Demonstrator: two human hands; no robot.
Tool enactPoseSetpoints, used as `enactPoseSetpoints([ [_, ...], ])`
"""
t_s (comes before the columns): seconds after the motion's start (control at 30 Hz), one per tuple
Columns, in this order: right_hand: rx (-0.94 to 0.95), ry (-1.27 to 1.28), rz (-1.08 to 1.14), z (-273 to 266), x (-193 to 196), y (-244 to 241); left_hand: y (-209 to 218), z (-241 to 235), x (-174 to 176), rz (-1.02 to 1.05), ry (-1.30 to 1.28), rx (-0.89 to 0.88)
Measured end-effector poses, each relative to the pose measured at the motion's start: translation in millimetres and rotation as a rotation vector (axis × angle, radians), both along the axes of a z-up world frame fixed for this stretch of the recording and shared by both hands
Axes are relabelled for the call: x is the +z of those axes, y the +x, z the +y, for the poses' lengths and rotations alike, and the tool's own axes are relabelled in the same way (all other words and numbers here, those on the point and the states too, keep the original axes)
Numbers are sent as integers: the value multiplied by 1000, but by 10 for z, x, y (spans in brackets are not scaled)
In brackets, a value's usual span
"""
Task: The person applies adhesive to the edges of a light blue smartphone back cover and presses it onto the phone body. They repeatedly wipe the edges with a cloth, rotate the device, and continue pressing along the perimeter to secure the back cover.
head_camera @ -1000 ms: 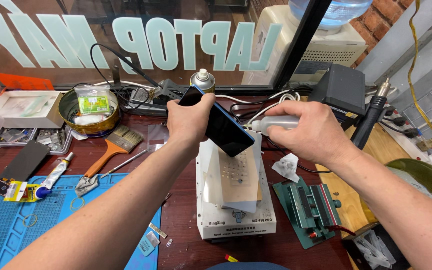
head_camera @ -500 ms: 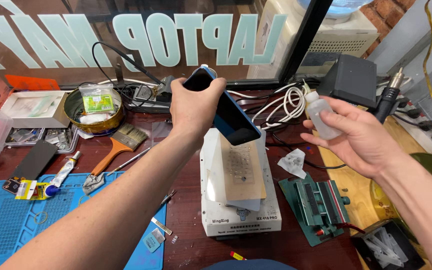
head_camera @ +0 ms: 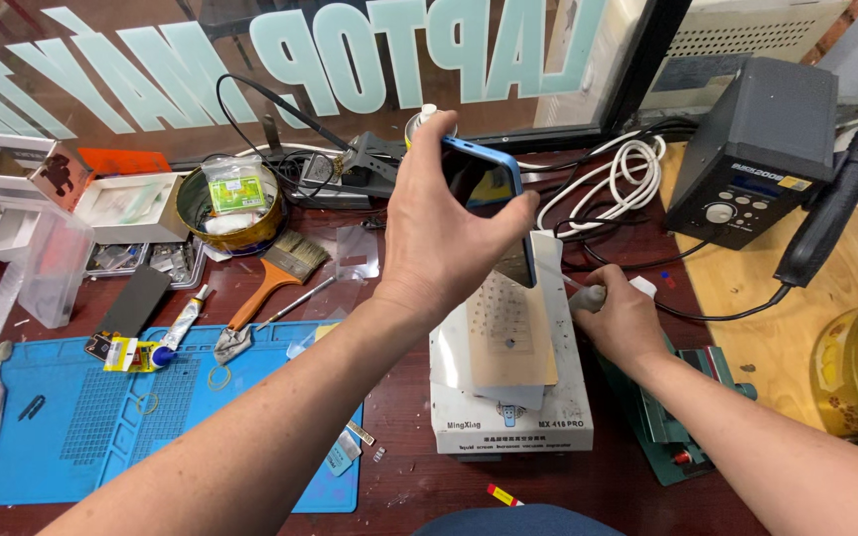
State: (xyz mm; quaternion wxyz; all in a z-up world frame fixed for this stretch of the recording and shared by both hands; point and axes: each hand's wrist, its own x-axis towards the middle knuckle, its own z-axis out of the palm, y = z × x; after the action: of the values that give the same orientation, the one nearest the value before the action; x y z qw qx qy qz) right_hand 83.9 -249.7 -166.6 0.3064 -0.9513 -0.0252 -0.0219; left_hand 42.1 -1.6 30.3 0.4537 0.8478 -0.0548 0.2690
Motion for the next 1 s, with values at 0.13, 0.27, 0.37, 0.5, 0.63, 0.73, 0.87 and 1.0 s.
enactPoseSetpoints([
  [0.13, 58, -53, 48, 14, 67, 2, -93, -5, -57, -123, 149, -68],
  [0.27, 114, -96, 134, -96, 101, -7, -189, 36, -38, -202, 160, -175],
  [0.37, 45, -116, 117, -203, 24, -32, -271, 79, -15, -32, 124, -237],
  [0.5, 104, -136, 29, -249, 122, -23, -318, 151, 28, -138, 262, -249],
  [0.63, 37, -131, -232, -266, 679, -176, -324, 171, 23, -117, 267, -256],
  [0.73, -64, 114, -236, -82, 1089, -536, -355, 178, 1, -104, 259, -252],
  [0.87, 166, 257, -217, 358, 1379, -826, -325, 123, 9, -130, 278, -249],
  [1.0, 172, 260, -208, 622, 1450, -893, -327, 125, -12, -115, 265, -248],
])
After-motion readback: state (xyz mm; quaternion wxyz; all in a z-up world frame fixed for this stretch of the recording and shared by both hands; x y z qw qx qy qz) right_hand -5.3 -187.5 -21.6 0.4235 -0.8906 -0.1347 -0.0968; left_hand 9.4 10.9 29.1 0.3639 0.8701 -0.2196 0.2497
